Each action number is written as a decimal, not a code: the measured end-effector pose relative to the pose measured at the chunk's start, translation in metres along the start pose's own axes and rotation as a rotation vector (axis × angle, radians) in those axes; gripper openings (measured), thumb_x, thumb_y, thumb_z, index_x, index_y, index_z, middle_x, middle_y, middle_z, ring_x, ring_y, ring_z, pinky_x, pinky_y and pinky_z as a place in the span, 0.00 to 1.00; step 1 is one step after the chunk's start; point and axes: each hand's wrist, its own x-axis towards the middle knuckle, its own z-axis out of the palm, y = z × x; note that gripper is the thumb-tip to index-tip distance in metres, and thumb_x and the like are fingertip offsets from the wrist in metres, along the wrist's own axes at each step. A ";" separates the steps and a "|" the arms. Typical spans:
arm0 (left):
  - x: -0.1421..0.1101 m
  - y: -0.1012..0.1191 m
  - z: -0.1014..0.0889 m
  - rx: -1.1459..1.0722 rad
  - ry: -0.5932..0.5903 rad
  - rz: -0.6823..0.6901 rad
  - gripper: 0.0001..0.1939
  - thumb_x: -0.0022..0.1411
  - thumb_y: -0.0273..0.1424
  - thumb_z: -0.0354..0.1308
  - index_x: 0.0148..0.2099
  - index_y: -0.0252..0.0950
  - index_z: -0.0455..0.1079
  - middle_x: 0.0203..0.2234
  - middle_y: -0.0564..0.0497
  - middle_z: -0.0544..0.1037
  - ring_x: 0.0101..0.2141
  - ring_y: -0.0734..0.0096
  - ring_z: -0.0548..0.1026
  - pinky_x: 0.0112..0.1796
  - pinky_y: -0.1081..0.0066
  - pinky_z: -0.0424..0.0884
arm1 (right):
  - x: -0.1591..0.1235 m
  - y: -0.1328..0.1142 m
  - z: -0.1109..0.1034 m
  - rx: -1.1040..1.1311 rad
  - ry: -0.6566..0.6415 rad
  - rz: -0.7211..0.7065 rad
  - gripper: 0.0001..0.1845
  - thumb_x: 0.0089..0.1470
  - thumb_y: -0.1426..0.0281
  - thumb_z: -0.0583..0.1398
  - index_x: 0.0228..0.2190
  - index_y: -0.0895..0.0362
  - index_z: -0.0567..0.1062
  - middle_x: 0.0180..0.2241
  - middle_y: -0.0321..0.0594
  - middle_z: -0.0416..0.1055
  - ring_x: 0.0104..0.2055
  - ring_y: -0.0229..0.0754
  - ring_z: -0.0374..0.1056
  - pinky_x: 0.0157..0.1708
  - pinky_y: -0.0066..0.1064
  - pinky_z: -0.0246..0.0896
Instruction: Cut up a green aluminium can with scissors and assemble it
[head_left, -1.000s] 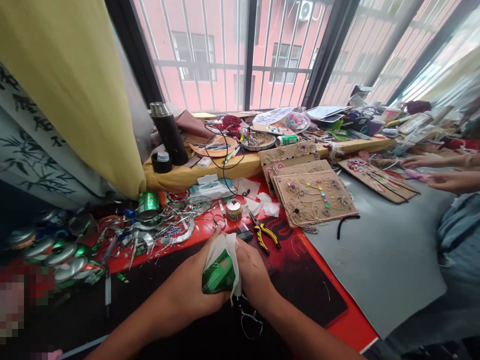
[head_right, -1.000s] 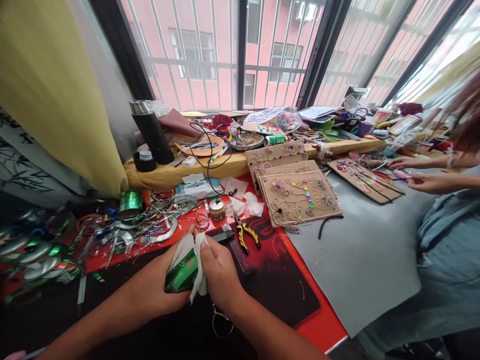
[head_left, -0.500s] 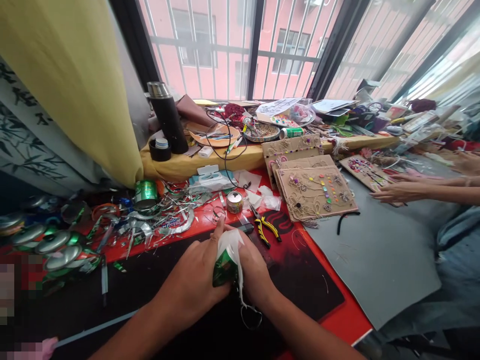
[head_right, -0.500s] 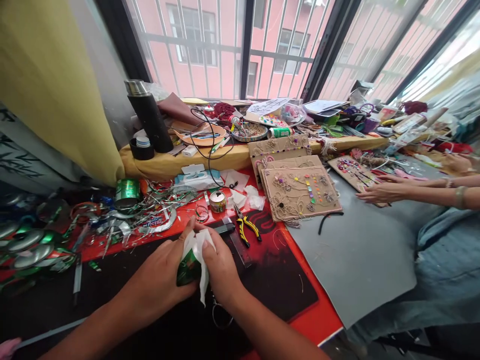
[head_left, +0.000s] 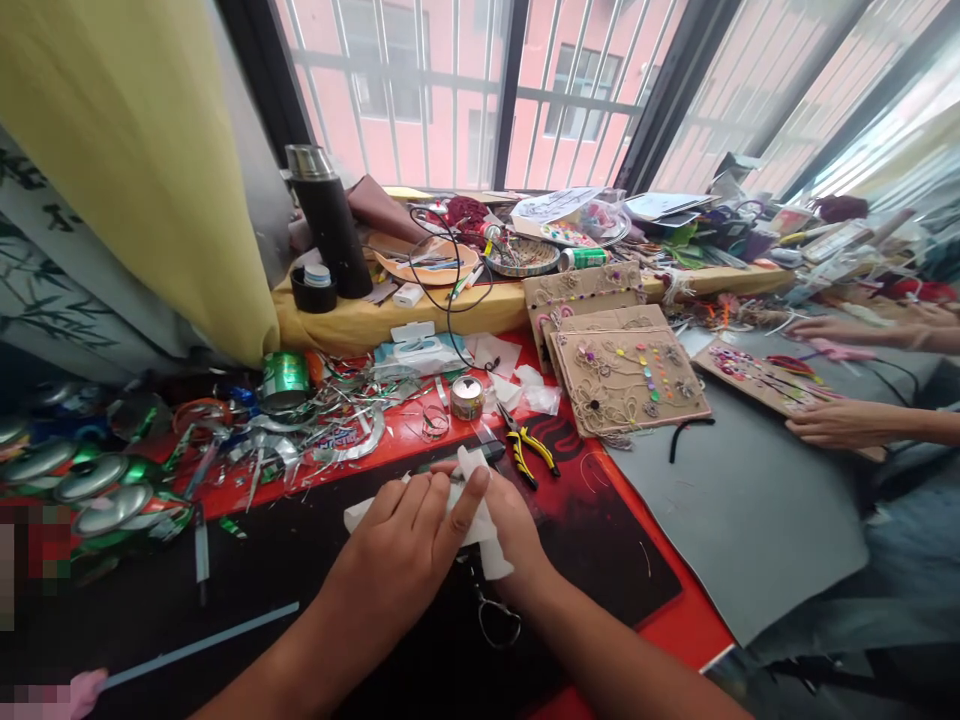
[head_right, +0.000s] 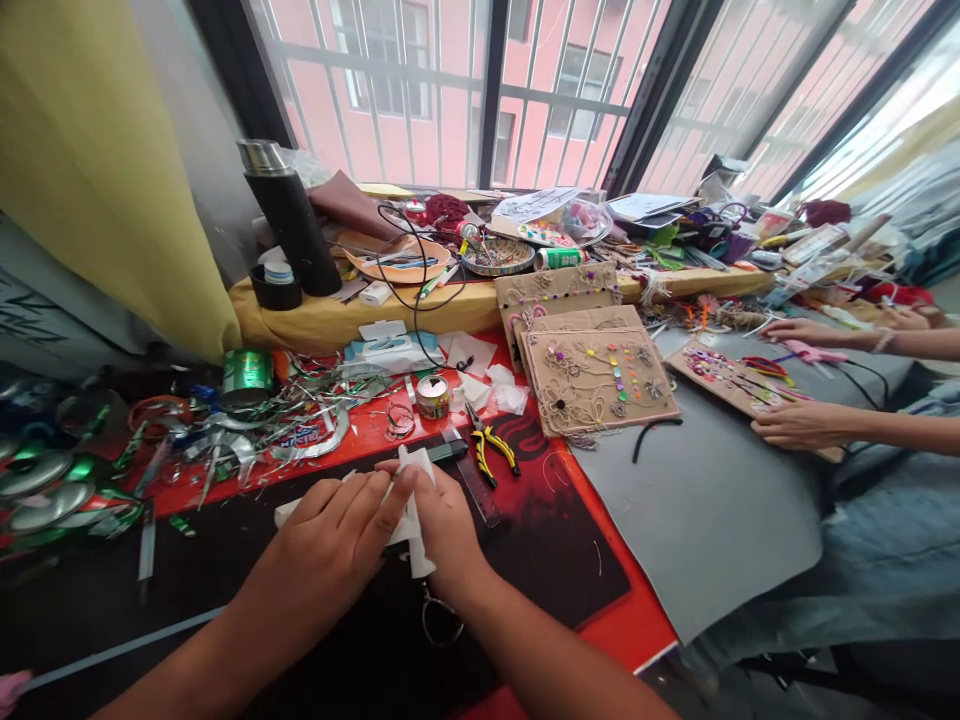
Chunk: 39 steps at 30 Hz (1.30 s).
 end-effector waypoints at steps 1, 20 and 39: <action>-0.002 -0.001 0.000 -0.010 0.012 0.014 0.45 0.72 0.14 0.43 0.80 0.22 0.20 0.51 0.33 0.83 0.46 0.49 0.80 0.46 0.55 0.68 | 0.001 -0.001 0.000 0.028 -0.005 0.032 0.29 0.56 0.45 0.68 0.40 0.58 0.85 0.32 0.43 0.81 0.38 0.49 0.76 0.37 0.34 0.67; -0.015 0.000 0.027 -0.630 -0.008 -0.438 0.68 0.58 0.25 0.68 0.81 0.42 0.19 0.54 0.43 0.82 0.43 0.52 0.80 0.46 0.55 0.75 | -0.009 0.015 0.011 0.195 0.035 0.047 0.29 0.56 0.44 0.68 0.47 0.53 0.85 0.43 0.45 0.85 0.49 0.57 0.77 0.49 0.44 0.72; -0.020 -0.041 0.019 -0.505 -0.111 -0.141 0.68 0.58 0.24 0.67 0.81 0.42 0.19 0.52 0.43 0.83 0.47 0.49 0.79 0.51 0.53 0.72 | -0.013 0.007 -0.010 0.248 -0.206 0.263 0.33 0.48 0.55 0.78 0.53 0.55 0.83 0.41 0.42 0.84 0.39 0.45 0.78 0.39 0.31 0.67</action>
